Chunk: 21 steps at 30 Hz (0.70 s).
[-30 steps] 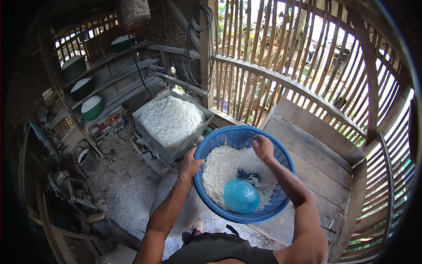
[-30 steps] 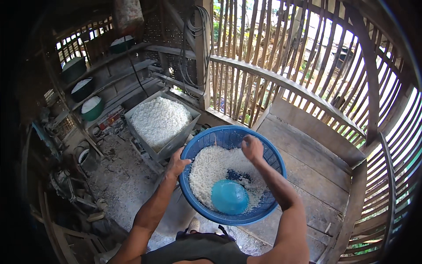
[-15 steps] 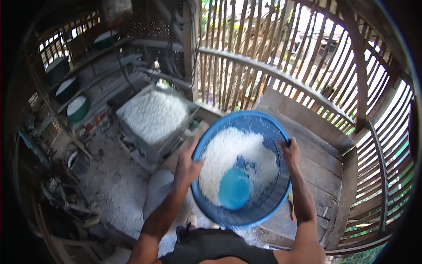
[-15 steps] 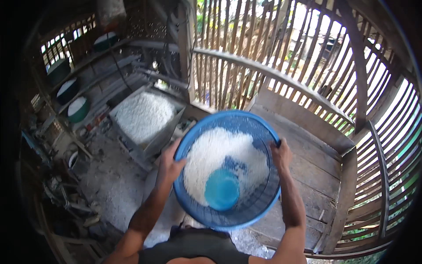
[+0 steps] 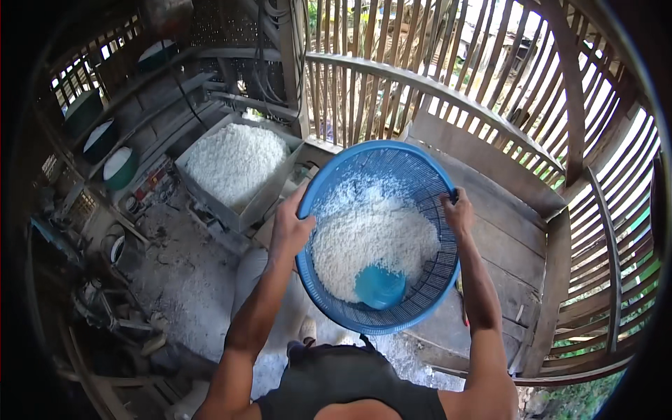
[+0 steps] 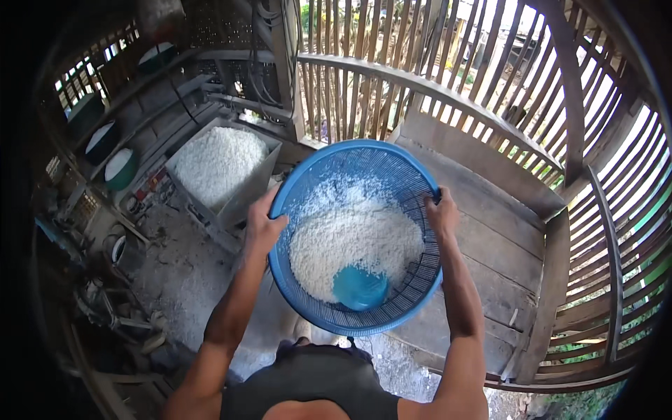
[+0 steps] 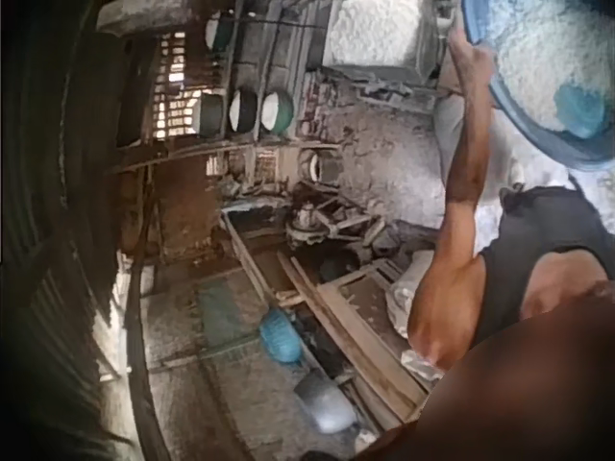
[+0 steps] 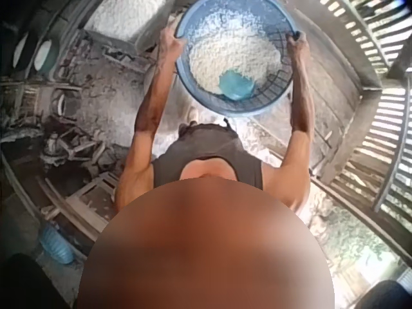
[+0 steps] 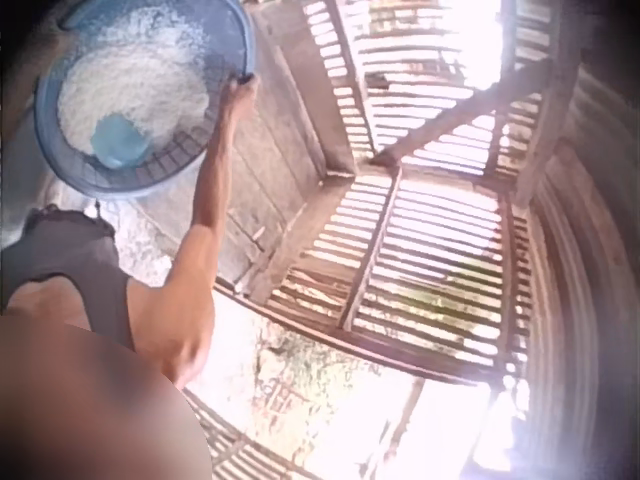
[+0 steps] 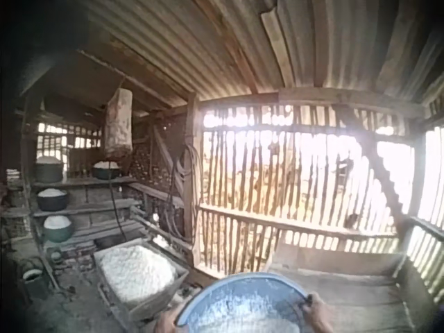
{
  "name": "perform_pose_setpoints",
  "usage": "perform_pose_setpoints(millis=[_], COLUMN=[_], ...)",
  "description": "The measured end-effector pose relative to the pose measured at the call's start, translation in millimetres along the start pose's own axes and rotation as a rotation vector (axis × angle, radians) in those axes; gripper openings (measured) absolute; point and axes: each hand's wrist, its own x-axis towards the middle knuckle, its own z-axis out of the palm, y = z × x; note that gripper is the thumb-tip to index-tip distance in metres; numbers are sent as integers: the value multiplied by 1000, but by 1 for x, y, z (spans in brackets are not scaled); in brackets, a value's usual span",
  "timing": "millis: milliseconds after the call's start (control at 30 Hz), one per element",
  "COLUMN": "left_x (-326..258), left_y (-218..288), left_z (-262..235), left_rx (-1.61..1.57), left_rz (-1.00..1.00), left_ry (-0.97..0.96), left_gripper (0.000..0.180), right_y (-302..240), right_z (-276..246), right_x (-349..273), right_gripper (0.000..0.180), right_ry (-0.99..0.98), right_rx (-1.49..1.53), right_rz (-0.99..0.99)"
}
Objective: The person scoops white grain from a blue basin into a metal hopper using a blue scoop, then rubs their hands together and wipes the grain in the hopper.
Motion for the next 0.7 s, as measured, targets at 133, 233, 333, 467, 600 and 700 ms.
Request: perform_pose_setpoints(millis=[133, 233, 333, 467, 600, 700], left_x=[-23, -33, -34, -22, 5, -15], left_y=[-2, 4, 5, 28, 26, 16], left_z=[-2, -5, -5, -1, 5, 2], left_rx=[-116, -306, -653, -336, -452, -432], left_rz=[-17, -52, -31, -202, -265, -109], left_ry=[-22, -74, -190, -349, -295, -208], left_gripper=[62, 62, 62, 56, 59, 58], right_y=[0, 2, 10, 18, 21, 15], right_z=[-4, -7, -5, 1, 4, 6], right_x=[10, 11, 3, 6, 28, 5], right_gripper=[52, 56, 57, 58, 58, 58], right_ry=[-77, -102, -73, 27, -24, -10], right_rx=[83, 143, 317, 277, 331, 211], right_rz=[87, 158, 164, 186, 170, 133])
